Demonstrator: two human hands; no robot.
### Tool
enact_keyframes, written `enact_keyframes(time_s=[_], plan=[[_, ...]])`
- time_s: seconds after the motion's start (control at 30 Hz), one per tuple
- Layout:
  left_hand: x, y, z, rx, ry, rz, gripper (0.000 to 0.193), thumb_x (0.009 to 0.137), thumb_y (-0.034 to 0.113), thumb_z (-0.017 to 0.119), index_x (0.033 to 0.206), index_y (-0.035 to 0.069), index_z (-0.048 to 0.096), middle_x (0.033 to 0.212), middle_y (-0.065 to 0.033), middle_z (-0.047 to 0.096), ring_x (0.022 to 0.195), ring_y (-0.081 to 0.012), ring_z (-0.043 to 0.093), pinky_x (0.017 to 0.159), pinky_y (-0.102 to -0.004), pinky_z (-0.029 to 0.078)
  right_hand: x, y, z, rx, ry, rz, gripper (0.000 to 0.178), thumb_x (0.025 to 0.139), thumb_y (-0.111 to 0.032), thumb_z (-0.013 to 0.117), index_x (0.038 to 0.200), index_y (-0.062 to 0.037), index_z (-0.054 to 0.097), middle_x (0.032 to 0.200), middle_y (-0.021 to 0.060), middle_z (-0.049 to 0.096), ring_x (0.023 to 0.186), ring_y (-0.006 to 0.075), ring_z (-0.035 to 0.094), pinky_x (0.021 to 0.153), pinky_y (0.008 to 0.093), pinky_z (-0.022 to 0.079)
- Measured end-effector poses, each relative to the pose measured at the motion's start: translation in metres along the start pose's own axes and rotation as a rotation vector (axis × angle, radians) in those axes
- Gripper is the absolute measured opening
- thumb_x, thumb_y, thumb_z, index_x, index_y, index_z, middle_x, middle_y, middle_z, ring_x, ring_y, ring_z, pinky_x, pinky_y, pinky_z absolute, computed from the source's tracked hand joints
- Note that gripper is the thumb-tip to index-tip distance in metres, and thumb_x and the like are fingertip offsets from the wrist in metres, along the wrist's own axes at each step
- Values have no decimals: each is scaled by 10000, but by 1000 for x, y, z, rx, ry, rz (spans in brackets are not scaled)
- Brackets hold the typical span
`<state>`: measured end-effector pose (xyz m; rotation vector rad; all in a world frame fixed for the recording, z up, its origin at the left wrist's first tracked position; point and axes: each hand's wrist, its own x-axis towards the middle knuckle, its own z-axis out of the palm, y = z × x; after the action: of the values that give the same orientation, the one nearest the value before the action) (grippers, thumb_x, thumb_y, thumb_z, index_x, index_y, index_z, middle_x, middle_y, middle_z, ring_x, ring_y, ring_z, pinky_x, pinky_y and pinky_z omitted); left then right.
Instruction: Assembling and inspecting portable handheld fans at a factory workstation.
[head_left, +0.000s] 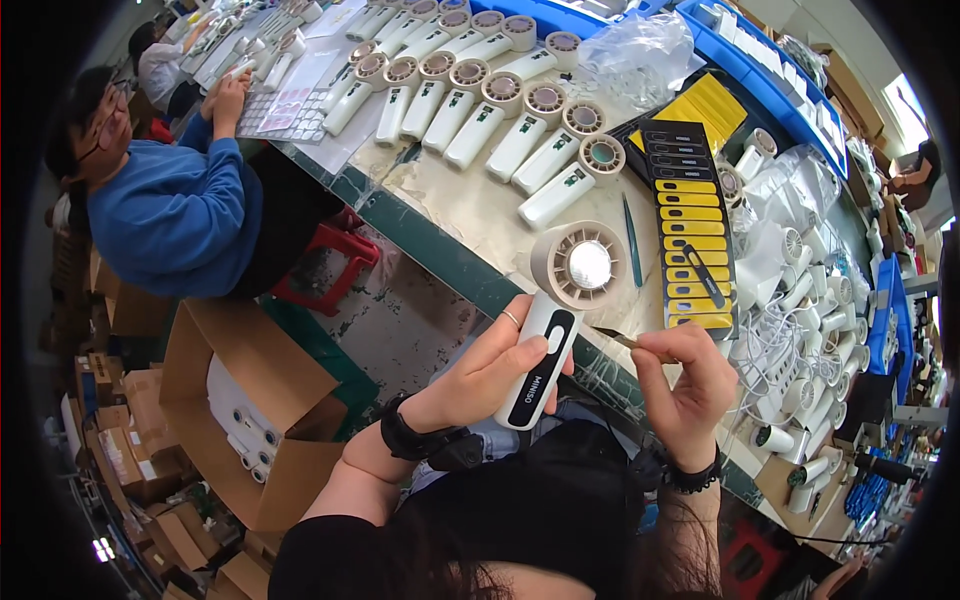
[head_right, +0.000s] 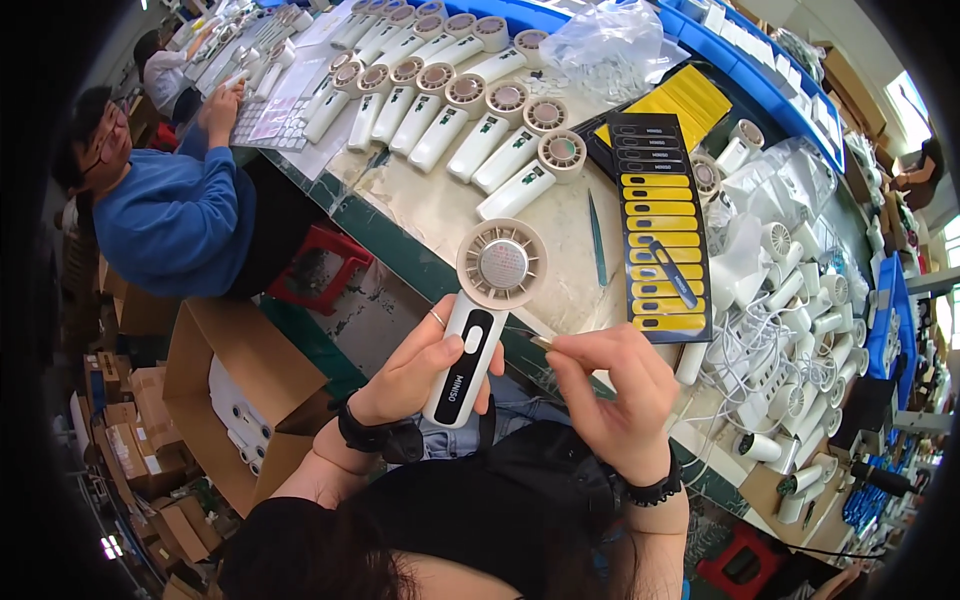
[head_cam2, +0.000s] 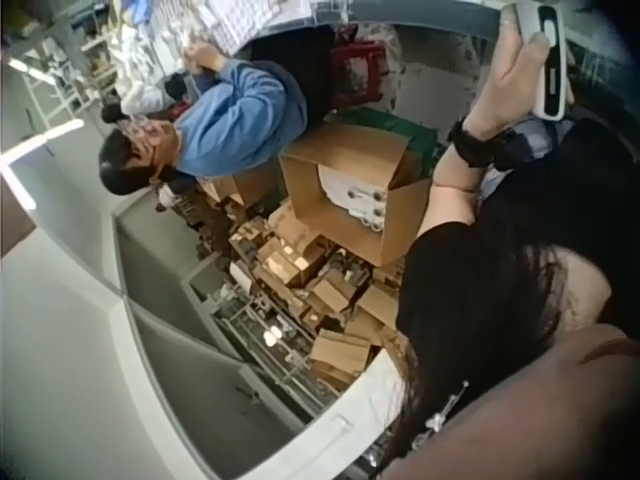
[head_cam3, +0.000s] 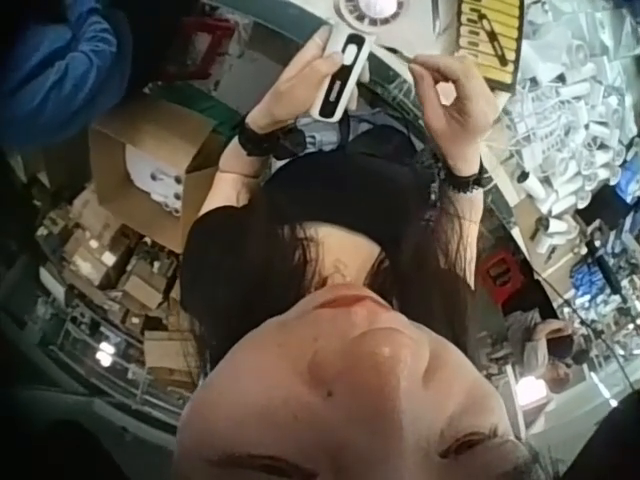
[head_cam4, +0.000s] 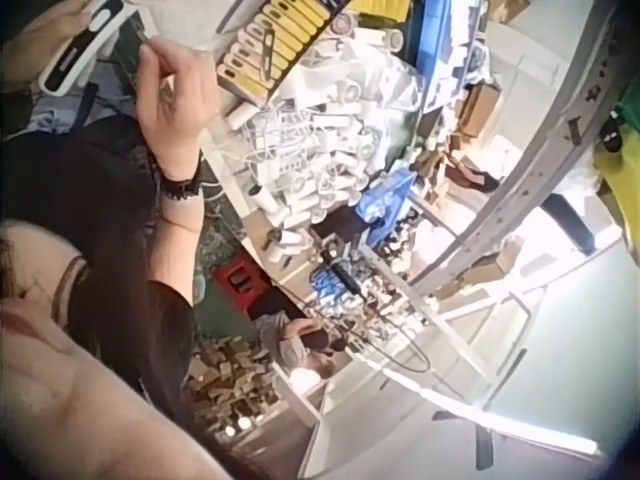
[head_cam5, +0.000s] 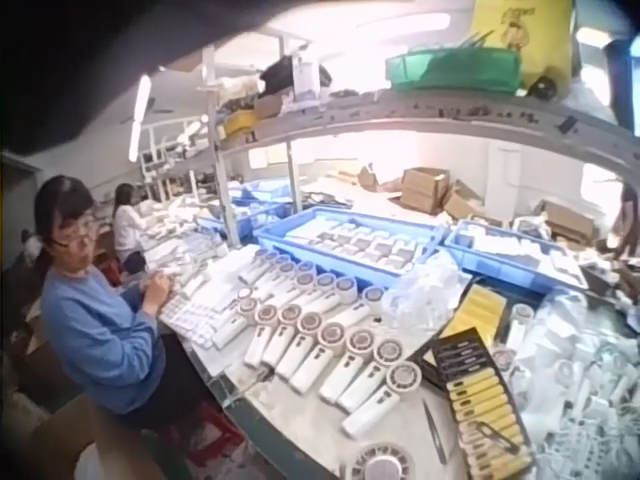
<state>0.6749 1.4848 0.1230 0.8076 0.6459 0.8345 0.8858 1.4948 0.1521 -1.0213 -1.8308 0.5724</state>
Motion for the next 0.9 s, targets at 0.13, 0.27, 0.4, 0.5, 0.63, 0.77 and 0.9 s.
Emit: enact_keyframes(time_s=[0.13, 0.27, 0.4, 0.5, 0.63, 0.77, 0.9], plan=[[0, -4, 1, 32, -9, 15, 472, 972, 248, 379, 1331, -5, 208, 972, -102, 549, 685, -132, 586, 621, -234, 481, -2, 3, 6, -10, 46, -43, 185, 702, 78, 703, 849, -2, 624, 734, 82, 623, 583, 149, 560, 518, 236, 438], [-2, -4, 4, 88, 39, 23, 460, 942, 288, 384, 1271, -10, 265, 958, -139, 549, 674, -177, 605, 612, -256, 492, -2, 1, 8, -20, 52, -63, 188, 698, 80, 704, 848, -1, 625, 734, 83, 624, 573, 147, 557, 509, 233, 435], [-2, -3, 6, 114, 56, 5, 450, 943, 284, 380, 1267, -9, 270, 958, -134, 547, 675, -173, 601, 615, -254, 487, -3, 0, 9, -45, 45, -75, 187, 697, 80, 706, 844, -1, 625, 729, 81, 620, 573, 140, 557, 499, 229, 433], [-2, -4, 6, 117, 60, 7, 444, 943, 279, 376, 1265, -9, 272, 958, -132, 546, 674, -171, 600, 616, -254, 486, -3, 1, 10, -43, 47, -79, 186, 696, 80, 707, 842, -1, 625, 727, 80, 618, 571, 136, 556, 494, 227, 432], [-2, -3, 6, 126, 62, 4, 435, 944, 273, 372, 1262, -8, 274, 958, -130, 545, 674, -169, 599, 617, -252, 485, -4, 0, 10, -31, 28, -44, 170, 709, 89, 683, 840, 12, 605, 731, 89, 609, 604, 149, 561, 542, 232, 435], [-1, -5, 4, 91, 45, 7, 442, 961, 225, 371, 1311, -6, 230, 958, -94, 546, 669, -120, 570, 614, -231, 475, -4, -1, 11, -33, 13, -11, 164, 716, 91, 673, 841, 18, 595, 732, 92, 605, 615, 150, 560, 560, 233, 436], [-1, -7, 5, 140, 67, 19, 426, 958, 235, 367, 1291, -5, 253, 950, -104, 544, 663, -128, 574, 613, -236, 476, -3, -2, 9, -98, -11, -33, 166, 715, 87, 678, 842, 12, 600, 724, 85, 600, 601, 145, 554, 549, 235, 438]])
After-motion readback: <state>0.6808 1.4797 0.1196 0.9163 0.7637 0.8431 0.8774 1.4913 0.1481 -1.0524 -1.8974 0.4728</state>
